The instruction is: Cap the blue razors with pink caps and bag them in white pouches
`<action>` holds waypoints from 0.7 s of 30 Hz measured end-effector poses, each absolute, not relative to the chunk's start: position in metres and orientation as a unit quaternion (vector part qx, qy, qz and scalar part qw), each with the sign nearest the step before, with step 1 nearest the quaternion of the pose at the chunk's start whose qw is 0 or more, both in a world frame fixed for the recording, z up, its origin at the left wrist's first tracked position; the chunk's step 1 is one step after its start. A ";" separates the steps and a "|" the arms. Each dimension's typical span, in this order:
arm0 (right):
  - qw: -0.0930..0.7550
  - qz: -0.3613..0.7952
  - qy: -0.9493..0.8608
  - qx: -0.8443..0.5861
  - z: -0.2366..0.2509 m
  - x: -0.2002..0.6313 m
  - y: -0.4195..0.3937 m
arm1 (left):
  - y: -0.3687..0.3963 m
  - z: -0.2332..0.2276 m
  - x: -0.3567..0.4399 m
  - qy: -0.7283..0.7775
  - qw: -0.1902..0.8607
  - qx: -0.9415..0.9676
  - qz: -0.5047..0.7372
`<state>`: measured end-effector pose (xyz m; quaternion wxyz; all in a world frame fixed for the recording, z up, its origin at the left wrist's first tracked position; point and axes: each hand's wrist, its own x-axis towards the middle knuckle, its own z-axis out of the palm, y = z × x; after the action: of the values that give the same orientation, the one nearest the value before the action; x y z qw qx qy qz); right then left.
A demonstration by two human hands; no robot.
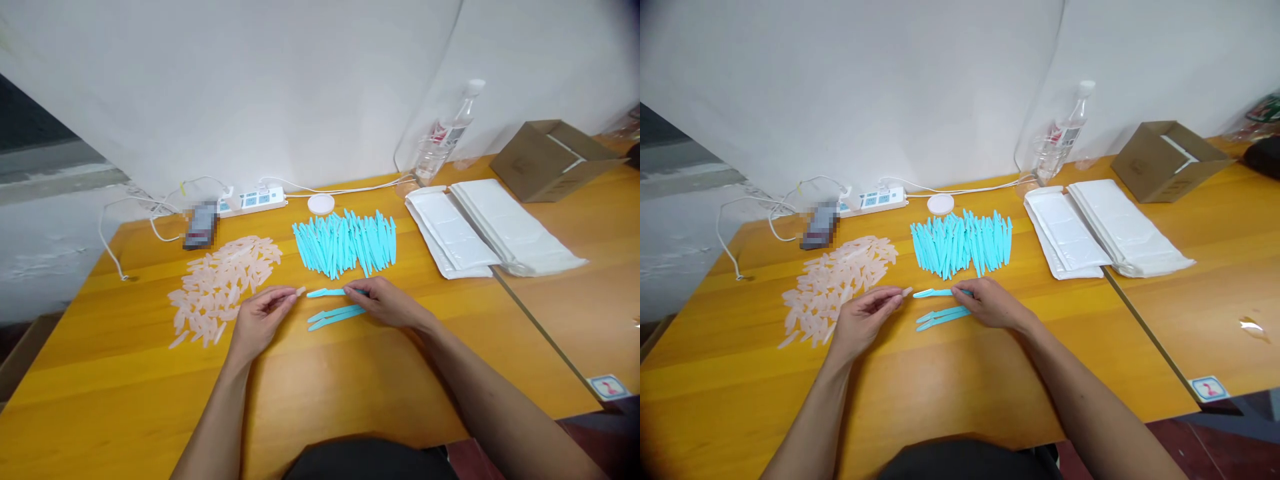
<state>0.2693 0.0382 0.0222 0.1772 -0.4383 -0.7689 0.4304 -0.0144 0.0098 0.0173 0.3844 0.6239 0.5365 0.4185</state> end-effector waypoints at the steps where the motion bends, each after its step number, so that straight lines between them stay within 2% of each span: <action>1: 0.173 0.433 -0.768 -0.439 0.023 0.269 0.038 | 0.009 0.018 -0.013 0.528 0.372 0.640 0.416; 10: 0.150 0.427 -0.770 -0.450 0.023 0.268 0.037 | 0.006 0.023 -0.014 0.474 0.262 0.735 0.407; 21: 0.153 0.412 -0.791 -0.425 0.037 0.267 0.029 | -0.006 0.031 -0.001 0.420 0.202 0.787 0.403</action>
<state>0.2667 0.0295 0.0370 0.1532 -0.4254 -0.7910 0.4121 -0.0009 -0.0057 0.0314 0.2023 0.7875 0.4205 0.4027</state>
